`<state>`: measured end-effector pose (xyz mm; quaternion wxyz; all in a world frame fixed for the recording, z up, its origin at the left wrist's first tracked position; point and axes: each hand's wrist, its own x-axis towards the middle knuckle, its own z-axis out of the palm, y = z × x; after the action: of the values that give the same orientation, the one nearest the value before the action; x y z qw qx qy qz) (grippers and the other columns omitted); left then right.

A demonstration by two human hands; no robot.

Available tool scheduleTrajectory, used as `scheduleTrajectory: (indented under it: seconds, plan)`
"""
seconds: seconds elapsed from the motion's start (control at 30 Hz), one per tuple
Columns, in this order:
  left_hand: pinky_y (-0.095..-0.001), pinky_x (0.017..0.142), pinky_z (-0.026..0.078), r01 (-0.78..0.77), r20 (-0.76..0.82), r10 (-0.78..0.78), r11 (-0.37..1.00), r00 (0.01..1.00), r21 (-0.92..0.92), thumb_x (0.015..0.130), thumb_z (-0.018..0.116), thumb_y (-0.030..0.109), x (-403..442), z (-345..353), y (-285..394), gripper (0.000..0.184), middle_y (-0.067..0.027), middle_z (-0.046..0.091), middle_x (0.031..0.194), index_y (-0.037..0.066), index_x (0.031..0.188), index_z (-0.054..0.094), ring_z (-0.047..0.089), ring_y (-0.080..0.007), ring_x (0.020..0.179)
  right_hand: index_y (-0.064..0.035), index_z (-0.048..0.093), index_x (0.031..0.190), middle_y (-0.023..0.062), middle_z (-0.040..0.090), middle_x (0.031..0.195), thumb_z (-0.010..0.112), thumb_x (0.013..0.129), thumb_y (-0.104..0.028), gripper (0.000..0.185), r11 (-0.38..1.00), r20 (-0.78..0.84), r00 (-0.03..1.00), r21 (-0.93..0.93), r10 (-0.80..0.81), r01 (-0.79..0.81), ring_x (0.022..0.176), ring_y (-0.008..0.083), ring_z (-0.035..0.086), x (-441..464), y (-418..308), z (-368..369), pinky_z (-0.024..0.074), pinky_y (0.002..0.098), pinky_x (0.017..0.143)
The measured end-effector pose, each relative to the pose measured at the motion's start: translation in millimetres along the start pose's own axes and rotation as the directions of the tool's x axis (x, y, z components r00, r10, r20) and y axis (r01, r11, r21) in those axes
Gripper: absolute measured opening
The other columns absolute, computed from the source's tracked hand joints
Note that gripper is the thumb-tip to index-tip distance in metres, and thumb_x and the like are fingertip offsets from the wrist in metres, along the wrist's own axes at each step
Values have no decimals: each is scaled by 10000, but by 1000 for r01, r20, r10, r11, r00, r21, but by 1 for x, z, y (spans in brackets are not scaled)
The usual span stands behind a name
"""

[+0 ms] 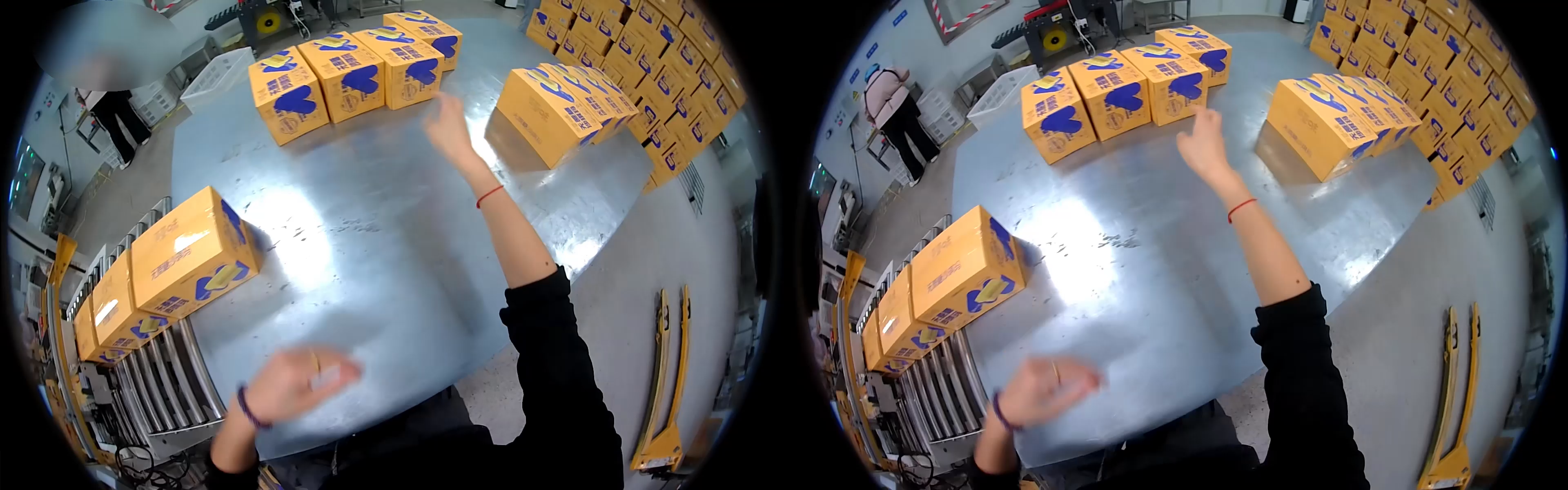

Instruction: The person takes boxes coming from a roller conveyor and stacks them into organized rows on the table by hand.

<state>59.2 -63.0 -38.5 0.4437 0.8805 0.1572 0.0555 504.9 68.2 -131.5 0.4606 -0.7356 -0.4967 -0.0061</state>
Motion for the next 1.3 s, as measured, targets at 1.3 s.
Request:
scheduleTrajectory:
  seconds: [1.3]
  plan:
    - [-358, 508, 504, 676, -862, -301, 734, 408, 63, 839, 739, 177, -245, 291, -73, 116, -46, 641, 685, 126, 768, 662, 641, -255, 561, -31, 455, 1485, 222, 411, 1533, 775, 769, -544, 937, 826, 369, 902, -420, -224, 377, 1384, 432, 387, -130, -124, -65, 290, 505, 1173]
